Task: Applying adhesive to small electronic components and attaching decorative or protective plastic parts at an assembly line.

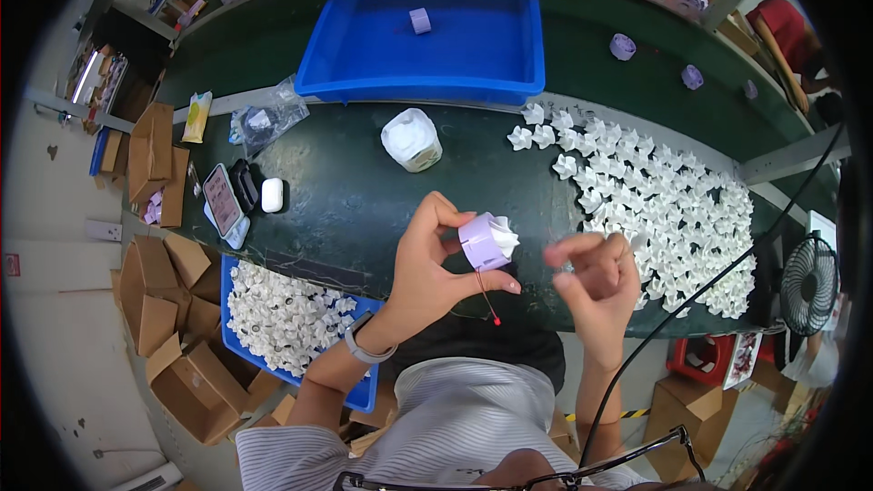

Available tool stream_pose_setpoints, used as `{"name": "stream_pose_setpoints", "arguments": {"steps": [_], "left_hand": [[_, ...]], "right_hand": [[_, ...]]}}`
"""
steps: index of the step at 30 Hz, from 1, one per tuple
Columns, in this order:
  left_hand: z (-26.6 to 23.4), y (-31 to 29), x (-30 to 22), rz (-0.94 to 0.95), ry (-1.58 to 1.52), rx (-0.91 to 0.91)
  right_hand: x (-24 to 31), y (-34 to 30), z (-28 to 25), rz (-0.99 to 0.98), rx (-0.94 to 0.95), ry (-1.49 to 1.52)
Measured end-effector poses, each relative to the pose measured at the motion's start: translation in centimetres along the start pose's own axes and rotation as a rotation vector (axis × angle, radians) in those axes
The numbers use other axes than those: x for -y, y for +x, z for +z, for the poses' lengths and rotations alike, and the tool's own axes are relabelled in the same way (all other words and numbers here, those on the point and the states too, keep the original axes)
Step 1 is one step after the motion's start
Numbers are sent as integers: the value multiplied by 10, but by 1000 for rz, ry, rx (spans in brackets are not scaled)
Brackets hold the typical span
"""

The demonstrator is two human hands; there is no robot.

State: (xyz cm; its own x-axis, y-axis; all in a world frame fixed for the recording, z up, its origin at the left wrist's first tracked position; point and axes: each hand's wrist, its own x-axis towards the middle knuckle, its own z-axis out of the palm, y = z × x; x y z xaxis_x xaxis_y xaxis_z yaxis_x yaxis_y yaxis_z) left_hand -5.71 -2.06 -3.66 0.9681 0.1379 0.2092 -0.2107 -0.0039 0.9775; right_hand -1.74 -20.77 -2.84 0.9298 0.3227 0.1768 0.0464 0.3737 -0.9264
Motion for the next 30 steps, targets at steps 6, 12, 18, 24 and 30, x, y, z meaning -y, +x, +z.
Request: {"name": "stream_pose_setpoints", "arguments": {"steps": [6,12,18,24,30], "left_hand": [[4,-1,6,-1,46,-44],[8,-2,5,-13,114,-51],[11,13,-5,-22,196,35],[6,116,-24,192,558,128],[34,248,15,551,981,184]], "right_hand": [[2,-10,5,-14,78,-184],[6,-8,9,-50,70,-309],[25,-20,-2,32,46,-448],[47,-42,-54,393,230,-785],[70,-59,-88,422,528,-889]]}}
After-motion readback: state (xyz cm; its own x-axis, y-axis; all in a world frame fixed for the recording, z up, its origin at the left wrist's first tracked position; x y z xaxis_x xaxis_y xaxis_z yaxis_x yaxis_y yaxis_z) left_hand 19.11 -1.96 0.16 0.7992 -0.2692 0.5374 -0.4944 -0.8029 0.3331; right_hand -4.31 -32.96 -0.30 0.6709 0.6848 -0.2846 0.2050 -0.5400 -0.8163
